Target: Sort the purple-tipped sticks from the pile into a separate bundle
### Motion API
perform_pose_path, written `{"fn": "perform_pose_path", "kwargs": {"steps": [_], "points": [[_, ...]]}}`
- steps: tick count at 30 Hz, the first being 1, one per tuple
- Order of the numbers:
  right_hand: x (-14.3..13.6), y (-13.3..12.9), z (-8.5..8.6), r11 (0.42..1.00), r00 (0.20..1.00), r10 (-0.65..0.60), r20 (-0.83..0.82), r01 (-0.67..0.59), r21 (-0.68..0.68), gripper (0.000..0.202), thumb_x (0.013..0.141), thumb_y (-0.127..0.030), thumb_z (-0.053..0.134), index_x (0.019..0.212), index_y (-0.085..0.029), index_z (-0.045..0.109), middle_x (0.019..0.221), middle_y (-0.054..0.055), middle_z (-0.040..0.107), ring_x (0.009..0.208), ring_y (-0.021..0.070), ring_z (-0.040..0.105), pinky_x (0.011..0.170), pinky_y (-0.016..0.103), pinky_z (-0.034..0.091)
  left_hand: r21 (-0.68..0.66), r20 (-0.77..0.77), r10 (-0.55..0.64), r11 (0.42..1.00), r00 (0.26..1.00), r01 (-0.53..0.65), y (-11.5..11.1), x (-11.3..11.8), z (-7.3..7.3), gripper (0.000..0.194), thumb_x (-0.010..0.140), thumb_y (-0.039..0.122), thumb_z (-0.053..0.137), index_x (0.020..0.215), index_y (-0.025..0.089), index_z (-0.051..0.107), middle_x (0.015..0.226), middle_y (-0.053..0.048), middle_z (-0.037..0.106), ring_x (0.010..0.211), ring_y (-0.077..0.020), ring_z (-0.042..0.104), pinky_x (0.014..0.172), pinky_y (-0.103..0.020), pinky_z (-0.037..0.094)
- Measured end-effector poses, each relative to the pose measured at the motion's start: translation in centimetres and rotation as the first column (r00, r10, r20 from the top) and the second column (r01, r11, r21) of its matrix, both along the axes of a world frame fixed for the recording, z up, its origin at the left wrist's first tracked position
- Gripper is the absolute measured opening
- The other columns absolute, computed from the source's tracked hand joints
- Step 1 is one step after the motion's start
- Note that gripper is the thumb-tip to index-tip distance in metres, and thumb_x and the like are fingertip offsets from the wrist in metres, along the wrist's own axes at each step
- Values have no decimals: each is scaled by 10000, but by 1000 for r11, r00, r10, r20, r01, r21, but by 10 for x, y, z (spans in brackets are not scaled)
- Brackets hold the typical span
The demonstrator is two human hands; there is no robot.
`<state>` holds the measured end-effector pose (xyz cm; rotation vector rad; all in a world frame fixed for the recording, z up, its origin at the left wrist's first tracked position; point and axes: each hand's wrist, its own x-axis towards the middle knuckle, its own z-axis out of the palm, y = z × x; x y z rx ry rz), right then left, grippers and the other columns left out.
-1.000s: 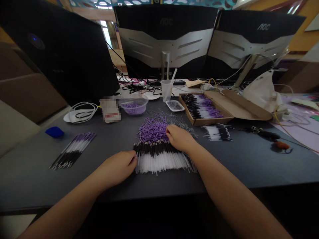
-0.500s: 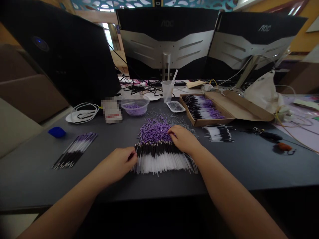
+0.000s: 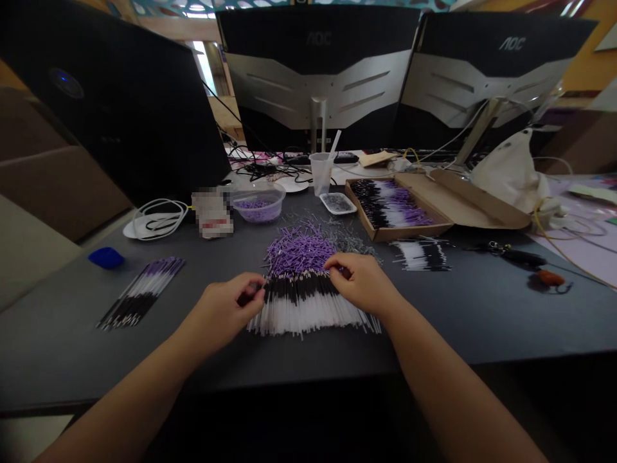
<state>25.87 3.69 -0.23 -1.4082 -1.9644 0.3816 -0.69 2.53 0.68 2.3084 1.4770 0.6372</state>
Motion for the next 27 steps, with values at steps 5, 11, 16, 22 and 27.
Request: {"fn": "perform_pose_path", "kwargs": {"steps": [5, 11, 16, 22, 27], "points": [[-3, -5, -3, 987, 983, 6, -185, -35, -154, 187, 801, -239, 541, 865, -205, 713, 711, 17, 669, 525, 119, 529, 502, 246, 419, 122, -5, -54, 991, 999, 54, 0, -1, -2, 307, 862, 209, 495, 1132, 238, 637, 786, 22, 690, 634, -100, 599, 642, -224, 436], [-12, -9, 3, 940, 891, -17, -454, -141, -311, 151, 759, -199, 556, 782, -181, 704, 660, -2, 629, 453, 81, 528, 447, 215, 446, 203, 20, -119, 973, 993, 113, -1, -4, -6, 264, 889, 215, 474, 1080, 189, 656, 972, -20, 714, 836, -141, 661, 729, -246, 496], [-16, -14, 8, 905, 811, 23, -585, -266, -333, 141, 729, -255, 691, 836, -164, 701, 750, 40, 707, 580, 139, 665, 581, 278, 562, 229, 25, -139, 965, 990, 130, 0, -2, -7, 264, 904, 258, 499, 1119, 193, 638, 1021, -33, 705, 856, -153, 659, 797, -283, 511], [-24, -23, 8, 861, 715, 98, -692, -410, -302, 137, 807, -288, 671, 880, -172, 664, 813, 45, 740, 583, 126, 692, 607, 265, 569, 316, 1, -203, 929, 979, 192, -3, -2, -2, 216, 931, 254, 478, 1032, 184, 655, 923, -54, 647, 837, -147, 597, 768, -283, 480], [-41, -28, 4, 859, 602, 78, -795, -445, -253, 187, 857, -360, 613, 860, -187, 544, 866, 43, 734, 556, 124, 689, 554, 264, 563, 378, -24, -257, 892, 966, 246, -5, -1, 2, 189, 932, 221, 468, 973, 169, 644, 950, -76, 619, 889, -168, 552, 801, -312, 458]]}}
